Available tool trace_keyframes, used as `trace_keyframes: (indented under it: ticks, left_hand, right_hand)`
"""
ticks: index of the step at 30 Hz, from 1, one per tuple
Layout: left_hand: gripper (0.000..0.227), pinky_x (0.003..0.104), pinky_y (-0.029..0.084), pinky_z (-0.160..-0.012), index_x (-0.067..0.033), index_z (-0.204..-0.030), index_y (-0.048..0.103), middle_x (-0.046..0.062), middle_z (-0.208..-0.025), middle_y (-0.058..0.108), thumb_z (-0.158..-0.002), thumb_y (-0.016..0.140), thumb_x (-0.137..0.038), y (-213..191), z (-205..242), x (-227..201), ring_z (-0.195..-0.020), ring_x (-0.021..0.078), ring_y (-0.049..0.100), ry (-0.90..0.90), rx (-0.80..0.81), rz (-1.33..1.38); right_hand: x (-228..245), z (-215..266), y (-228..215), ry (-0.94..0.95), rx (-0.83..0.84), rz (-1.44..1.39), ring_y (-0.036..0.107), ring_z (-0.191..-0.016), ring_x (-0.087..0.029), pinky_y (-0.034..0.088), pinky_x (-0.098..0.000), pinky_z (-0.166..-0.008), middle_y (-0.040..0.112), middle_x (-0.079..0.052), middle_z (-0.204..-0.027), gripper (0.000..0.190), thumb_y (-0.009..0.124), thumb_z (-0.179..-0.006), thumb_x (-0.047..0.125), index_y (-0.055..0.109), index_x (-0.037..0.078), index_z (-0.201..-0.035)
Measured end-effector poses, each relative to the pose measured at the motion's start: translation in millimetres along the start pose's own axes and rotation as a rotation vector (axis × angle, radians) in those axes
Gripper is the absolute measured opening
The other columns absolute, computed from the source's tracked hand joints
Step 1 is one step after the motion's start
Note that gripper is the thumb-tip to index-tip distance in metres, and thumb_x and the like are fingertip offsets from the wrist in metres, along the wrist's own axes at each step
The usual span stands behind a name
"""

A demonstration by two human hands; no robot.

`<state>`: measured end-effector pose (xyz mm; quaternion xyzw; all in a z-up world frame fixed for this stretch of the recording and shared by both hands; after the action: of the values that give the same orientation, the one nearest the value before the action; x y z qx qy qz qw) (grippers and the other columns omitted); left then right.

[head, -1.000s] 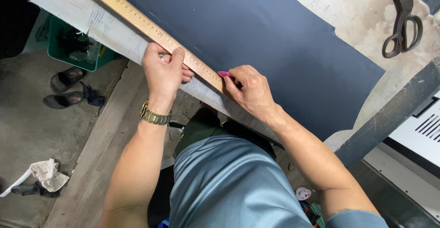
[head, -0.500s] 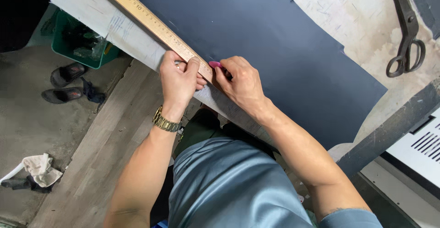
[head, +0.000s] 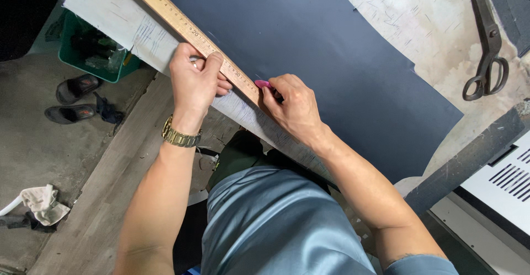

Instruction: The person cuts along the edges of a pattern on dark fabric using large shears and marks guidelines on the fabric with a piece of tailor's chalk using a wooden ruler.

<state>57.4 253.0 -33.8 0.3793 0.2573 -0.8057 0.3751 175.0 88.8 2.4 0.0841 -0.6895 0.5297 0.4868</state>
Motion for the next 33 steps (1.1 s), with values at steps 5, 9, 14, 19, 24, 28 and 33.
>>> trace_keyframes:
  ticks: [5,9,14,19,24,28,33]
  left_hand:
    - [0.029,0.028,0.064,-0.039,0.0101,-0.112,0.049,0.019,-0.062,0.067,-0.097,0.061,-0.011,-1,-4,-1,-0.047,0.0242,0.072,-0.008,0.006,-0.014]
    - [0.027,0.028,0.063,-0.038,0.0108,-0.111,0.049,0.019,-0.062,0.067,-0.096,0.060,-0.009,-1,-3,-2,-0.046,0.0235,0.071,-0.016,-0.010,-0.027]
    - [0.025,0.027,0.062,-0.037,0.0097,-0.109,0.050,0.019,-0.061,0.067,-0.096,0.060,-0.010,-1,-6,3,-0.044,0.0225,0.070,-0.047,-0.016,-0.026]
    - [0.025,0.029,0.062,-0.036,0.0096,-0.107,0.052,0.020,-0.061,0.068,-0.095,0.061,-0.010,-2,-9,6,-0.043,0.0231,0.070,-0.035,-0.022,-0.031]
    - [0.028,0.032,0.062,-0.039,0.0105,-0.110,0.051,0.023,-0.064,0.068,-0.096,0.061,-0.011,-9,3,5,-0.046,0.0258,0.070,-0.016,0.004,0.017]
    - [0.034,0.035,0.064,-0.046,0.0136,-0.114,0.046,0.027,-0.070,0.068,-0.097,0.061,-0.012,-12,30,10,-0.055,0.0301,0.073,0.033,0.051,0.093]
    - [0.033,0.038,0.065,-0.048,0.0104,-0.115,0.043,0.029,-0.074,0.069,-0.101,0.060,-0.014,1,52,41,-0.060,0.0351,0.075,0.071,0.041,0.268]
  right_hand:
    - [-1,0,-1,0.007,-0.003,0.002,0.070,-0.074,-0.025,0.058,-0.0332,-0.059,0.068,-0.009,-0.079,0.011,0.075,-0.094,0.015,0.074,0.004,-0.094]
    - [-6,-1,5,0.013,0.004,-0.004,0.070,-0.074,-0.024,0.058,-0.0339,-0.059,0.068,-0.008,-0.079,0.011,0.076,-0.094,0.015,0.073,0.005,-0.094]
    - [2,-17,13,0.015,0.019,0.001,0.071,-0.078,-0.026,0.059,-0.0358,-0.063,0.069,-0.007,-0.081,0.012,0.074,-0.096,0.020,0.073,0.008,-0.095]
    - [8,-52,38,-0.016,0.012,0.037,0.071,-0.077,-0.026,0.059,-0.0347,-0.063,0.069,-0.007,-0.080,0.013,0.073,-0.095,0.020,0.074,0.008,-0.095]
    - [24,-72,21,0.000,-0.028,-0.051,0.072,-0.080,-0.035,0.059,-0.0453,-0.063,0.069,-0.016,-0.082,0.016,0.073,-0.094,0.020,0.072,0.005,-0.099]
    - [35,-41,-11,0.206,0.010,-0.147,0.074,-0.077,-0.033,0.058,-0.0446,-0.064,0.074,-0.009,-0.083,0.015,0.063,-0.100,0.027,0.065,0.012,-0.102]
    - [14,14,5,0.254,0.035,-0.225,0.074,-0.068,-0.034,0.057,-0.0450,-0.059,0.075,-0.012,-0.081,0.013,0.058,-0.103,0.026,0.059,0.013,-0.102]
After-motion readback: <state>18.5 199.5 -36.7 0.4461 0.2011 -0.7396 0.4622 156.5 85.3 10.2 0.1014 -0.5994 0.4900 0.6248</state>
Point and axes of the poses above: each hand's wrist, its own z-axis away from the middle knuckle, its own y-axis out of the palm, x = y × z, the point moved 10 cm from there along -z, towards the middle knuckle
